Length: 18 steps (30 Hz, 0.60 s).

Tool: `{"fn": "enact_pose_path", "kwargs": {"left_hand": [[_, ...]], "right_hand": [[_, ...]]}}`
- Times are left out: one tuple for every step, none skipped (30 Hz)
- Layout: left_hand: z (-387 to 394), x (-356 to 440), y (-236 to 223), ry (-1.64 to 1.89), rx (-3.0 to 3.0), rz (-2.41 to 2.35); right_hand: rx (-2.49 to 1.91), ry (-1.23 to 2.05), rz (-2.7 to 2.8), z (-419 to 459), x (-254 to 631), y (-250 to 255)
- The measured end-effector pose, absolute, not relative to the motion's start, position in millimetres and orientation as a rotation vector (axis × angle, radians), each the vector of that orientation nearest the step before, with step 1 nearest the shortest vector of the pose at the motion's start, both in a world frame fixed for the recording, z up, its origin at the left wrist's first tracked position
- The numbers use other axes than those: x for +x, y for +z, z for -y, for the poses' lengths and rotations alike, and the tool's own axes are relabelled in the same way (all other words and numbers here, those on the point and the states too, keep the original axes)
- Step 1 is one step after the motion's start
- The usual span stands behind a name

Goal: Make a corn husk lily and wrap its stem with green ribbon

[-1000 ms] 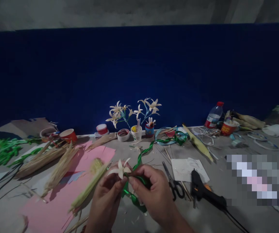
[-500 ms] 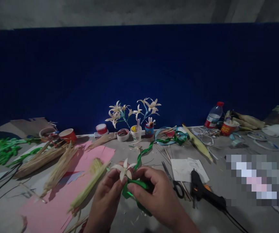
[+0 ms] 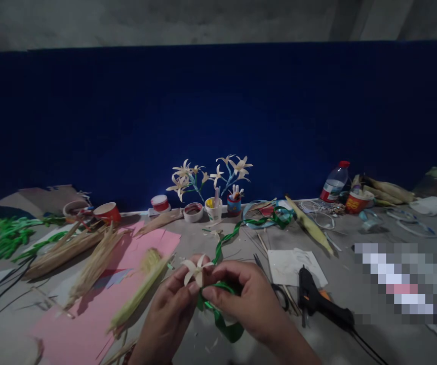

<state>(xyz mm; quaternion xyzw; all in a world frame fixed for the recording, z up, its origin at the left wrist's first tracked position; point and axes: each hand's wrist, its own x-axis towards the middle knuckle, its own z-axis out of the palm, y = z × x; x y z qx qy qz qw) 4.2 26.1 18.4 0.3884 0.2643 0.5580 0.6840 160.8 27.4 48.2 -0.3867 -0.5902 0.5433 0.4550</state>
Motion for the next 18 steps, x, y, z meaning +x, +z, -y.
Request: {"fn": "enact_pose_path", "kwargs": {"left_hand": [[-25.6, 4.3, 20.3, 1.245, 0.874, -0.583], [-25.2, 4.1, 21.8, 1.243, 0.878, -0.574], [-24.7, 3.8, 22.8, 1.242, 0.878, -0.566], [-24.4, 3.4, 23.3, 1.240, 0.875, -0.557], [-24.2, 3.0, 23.4, 1.239, 0.867, -0.548], [-24.2, 2.6, 23.1, 1.238, 0.856, -0.539], [-24.4, 2.4, 22.6, 1.234, 0.844, -0.529], [-24.8, 2.3, 22.1, 1.230, 0.834, -0.519], [-25.3, 2.5, 21.8, 1.224, 0.830, -0.509], [-25.9, 2.7, 21.6, 1.219, 0.830, -0.498], [-26.3, 3.1, 21.8, 1.216, 0.830, -0.489], [-26.6, 3.5, 22.1, 1.212, 0.827, -0.487], [-26.7, 4.0, 22.5, 1.208, 0.818, -0.490], [-26.7, 4.4, 22.7, 1.209, 0.808, -0.497], [-26.5, 4.9, 22.5, 1.216, 0.799, -0.508], [-26.2, 5.3, 21.9, 1.231, 0.795, -0.525], [-26.0, 5.8, 20.7, 1.253, 0.800, -0.550], [-25.7, 6.2, 19.0, 1.281, 0.809, -0.579]], "right_hand": [[-0.933, 1.366, 1.448, -28.0, 160.9, 48.3], [-0.915, 1.394, 1.439, -28.4, 161.0, 48.3], [-0.898, 1.421, 1.433, -28.5, 160.9, 48.2], [-0.884, 1.444, 1.429, -28.4, 160.6, 47.8], [-0.877, 1.461, 1.423, -28.2, 160.2, 47.1], [-0.874, 1.471, 1.419, -28.0, 159.7, 46.1], [-0.874, 1.471, 1.418, -27.9, 159.1, 44.6], [-0.874, 1.469, 1.417, -28.0, 158.5, 42.8], [-0.871, 1.464, 1.418, -28.1, 158.0, 40.8], [-0.872, 1.455, 1.417, -28.4, 157.7, 38.8], [-0.871, 1.442, 1.421, -28.6, 157.6, 36.9], [-0.869, 1.424, 1.429, -28.7, 157.7, 35.5], [-0.868, 1.403, 1.443, -28.5, 157.9, 34.7], [-0.874, 1.370, 1.462, -28.0, 158.3, 34.6], [-0.891, 1.315, 1.488, -27.1, 158.6, 35.3], [-0.924, 1.232, 1.518, -25.9, 158.8, 36.6], [-0.968, 1.119, 1.553, -24.6, 158.7, 38.4], [-1.015, 0.992, 1.596, -23.2, 158.2, 40.5]]}}
